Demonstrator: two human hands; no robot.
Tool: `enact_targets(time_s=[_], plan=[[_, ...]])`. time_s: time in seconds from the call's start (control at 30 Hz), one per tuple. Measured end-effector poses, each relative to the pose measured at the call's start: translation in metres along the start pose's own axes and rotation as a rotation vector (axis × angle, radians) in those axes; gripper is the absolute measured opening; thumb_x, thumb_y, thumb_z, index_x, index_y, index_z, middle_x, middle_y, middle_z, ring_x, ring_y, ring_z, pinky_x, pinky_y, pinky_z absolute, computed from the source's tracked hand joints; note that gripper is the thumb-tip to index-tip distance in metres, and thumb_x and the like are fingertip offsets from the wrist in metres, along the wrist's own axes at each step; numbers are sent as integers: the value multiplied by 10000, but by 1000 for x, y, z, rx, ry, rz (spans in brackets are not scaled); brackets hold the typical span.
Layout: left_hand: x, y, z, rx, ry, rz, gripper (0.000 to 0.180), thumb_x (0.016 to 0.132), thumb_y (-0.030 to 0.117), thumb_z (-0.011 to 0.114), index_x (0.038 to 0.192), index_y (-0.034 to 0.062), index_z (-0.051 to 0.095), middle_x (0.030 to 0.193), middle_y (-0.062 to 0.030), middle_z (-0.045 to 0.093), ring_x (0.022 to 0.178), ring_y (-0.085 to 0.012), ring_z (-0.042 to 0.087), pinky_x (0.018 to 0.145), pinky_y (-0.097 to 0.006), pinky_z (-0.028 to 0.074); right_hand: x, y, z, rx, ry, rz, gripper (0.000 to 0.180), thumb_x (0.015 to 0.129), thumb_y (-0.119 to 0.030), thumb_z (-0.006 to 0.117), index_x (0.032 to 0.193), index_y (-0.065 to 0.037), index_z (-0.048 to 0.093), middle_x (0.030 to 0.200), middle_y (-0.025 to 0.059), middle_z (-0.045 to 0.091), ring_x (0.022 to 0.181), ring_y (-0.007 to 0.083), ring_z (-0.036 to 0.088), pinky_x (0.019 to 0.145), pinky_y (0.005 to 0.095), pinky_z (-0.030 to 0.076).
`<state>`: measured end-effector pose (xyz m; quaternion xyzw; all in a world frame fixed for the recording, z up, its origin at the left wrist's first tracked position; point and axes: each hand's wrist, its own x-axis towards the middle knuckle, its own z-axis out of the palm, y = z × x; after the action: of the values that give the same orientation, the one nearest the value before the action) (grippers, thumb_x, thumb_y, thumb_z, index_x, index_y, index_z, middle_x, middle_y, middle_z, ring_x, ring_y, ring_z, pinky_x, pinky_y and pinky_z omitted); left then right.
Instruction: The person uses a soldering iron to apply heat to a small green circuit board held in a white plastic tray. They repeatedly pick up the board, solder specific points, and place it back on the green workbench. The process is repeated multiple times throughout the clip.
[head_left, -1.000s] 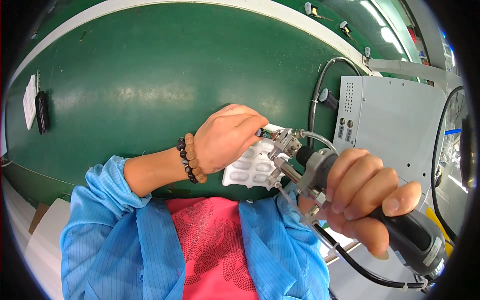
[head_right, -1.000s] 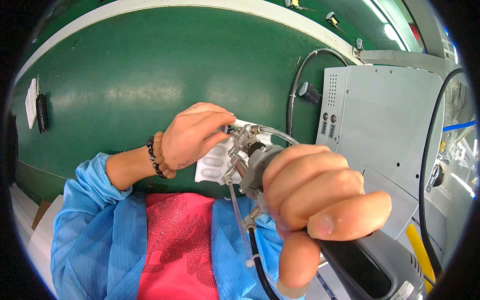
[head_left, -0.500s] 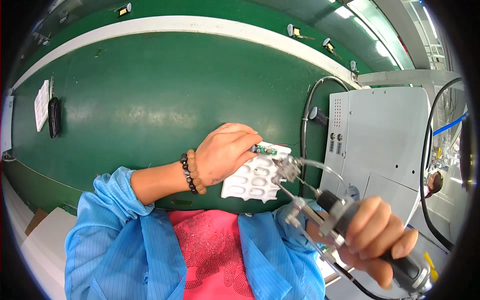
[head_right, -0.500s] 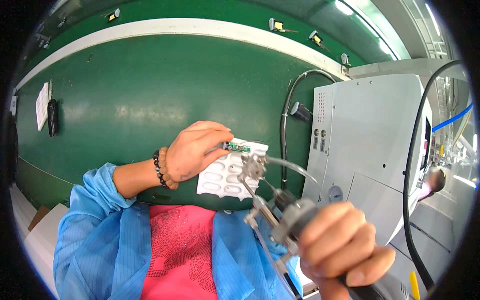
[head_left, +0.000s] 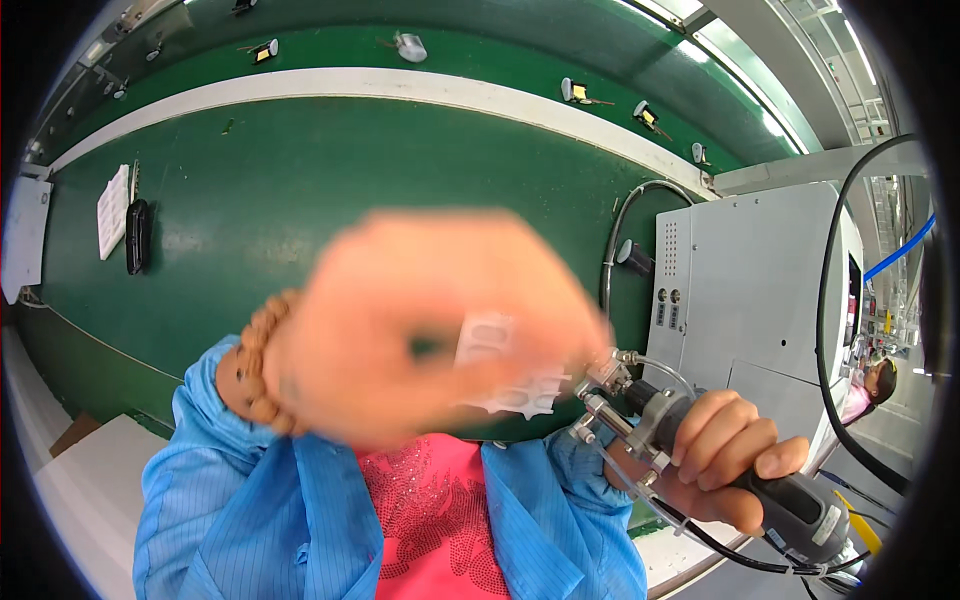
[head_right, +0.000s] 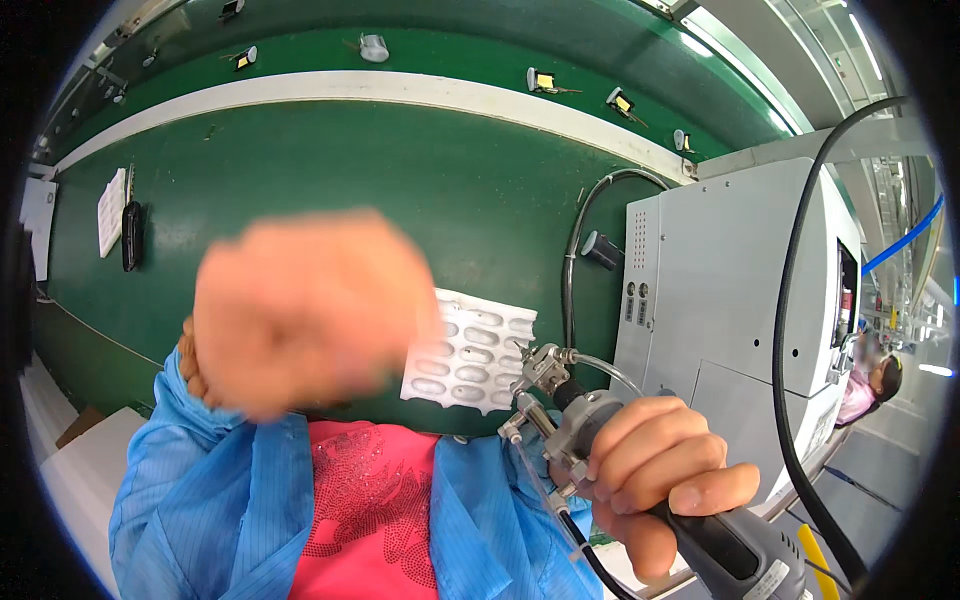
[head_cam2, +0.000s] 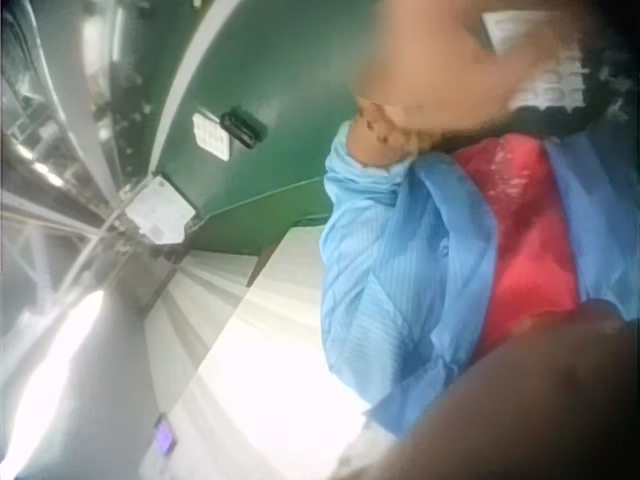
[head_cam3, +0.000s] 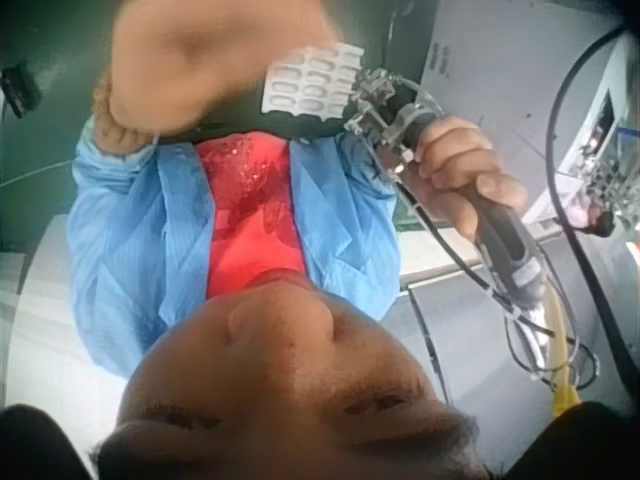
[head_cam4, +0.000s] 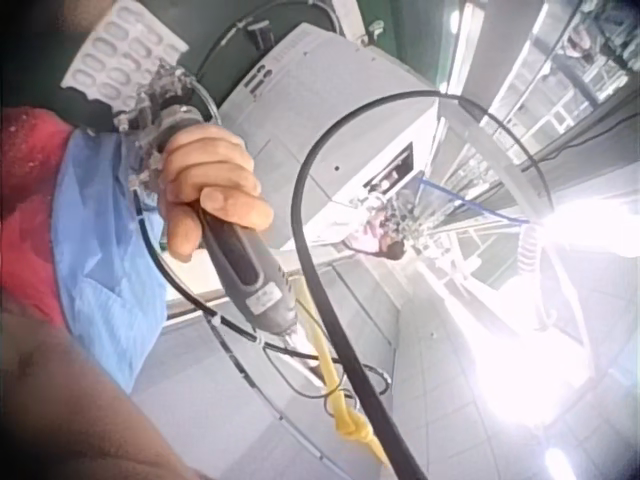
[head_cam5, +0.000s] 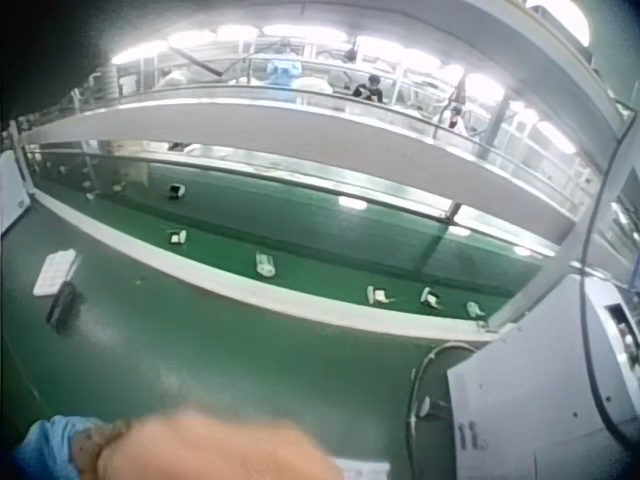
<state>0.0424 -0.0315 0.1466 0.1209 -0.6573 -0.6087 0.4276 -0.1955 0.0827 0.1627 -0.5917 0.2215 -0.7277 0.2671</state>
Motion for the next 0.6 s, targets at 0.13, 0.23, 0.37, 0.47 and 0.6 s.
enact_targets(time_s=[0.13, 0.23, 0.37, 0.47, 0.6], plan=[[-17, 4, 20, -355, -288, 164, 155, 888, -19, 652, 1013, -83, 717, 999, -217, 682, 872, -317, 661, 744, -365, 555, -4, 4, 1, 3, -9, 21, 429, 881, -354, 738, 990, -69, 437, 621, 12, 528, 462, 119, 527, 407, 245, 458], [-27, 9, 37, -637, -300, 199, 152, 890, -7, 643, 1008, -68, 718, 1014, -220, 676, 887, -307, 653, 754, -370, 547, -4, 3, 6, -14, -14, 73, 432, 876, -367, 737, 997, -77, 440, 624, 5, 532, 467, 115, 531, 405, 243, 449], [-35, 9, 71, -908, -196, 311, 252, 937, 6, 505, 1102, -69, 680, 1136, -218, 627, 923, -297, 618, 772, -334, 512, -2, 1, 3, -24, -45, 119, 434, 873, -387, 729, 1017, -92, 445, 630, -3, 529, 476, 109, 528, 407, 231, 430], [-34, 14, 61, -941, -242, 298, 268, 932, -8, 480, 1105, -82, 671, 1153, -226, 617, 921, -287, 612, 743, -322, 509, -6, 2, 5, -3, -27, 103, 443, 876, -411, 719, 1024, -95, 445, 644, -7, 529, 490, 107, 528, 423, 223, 434], [-44, 24, 66, -1104, -185, 136, 270, 923, -14, 479, 1100, -79, 672, 1154, -244, 610, 917, -287, 610, 724, -322, 514, -8, 0, 2, -1, -52, 104, 454, 880, -432, 707, 1045, -95, 451, 659, -12, 528, 508, 99, 530, 437, 218, 437]])
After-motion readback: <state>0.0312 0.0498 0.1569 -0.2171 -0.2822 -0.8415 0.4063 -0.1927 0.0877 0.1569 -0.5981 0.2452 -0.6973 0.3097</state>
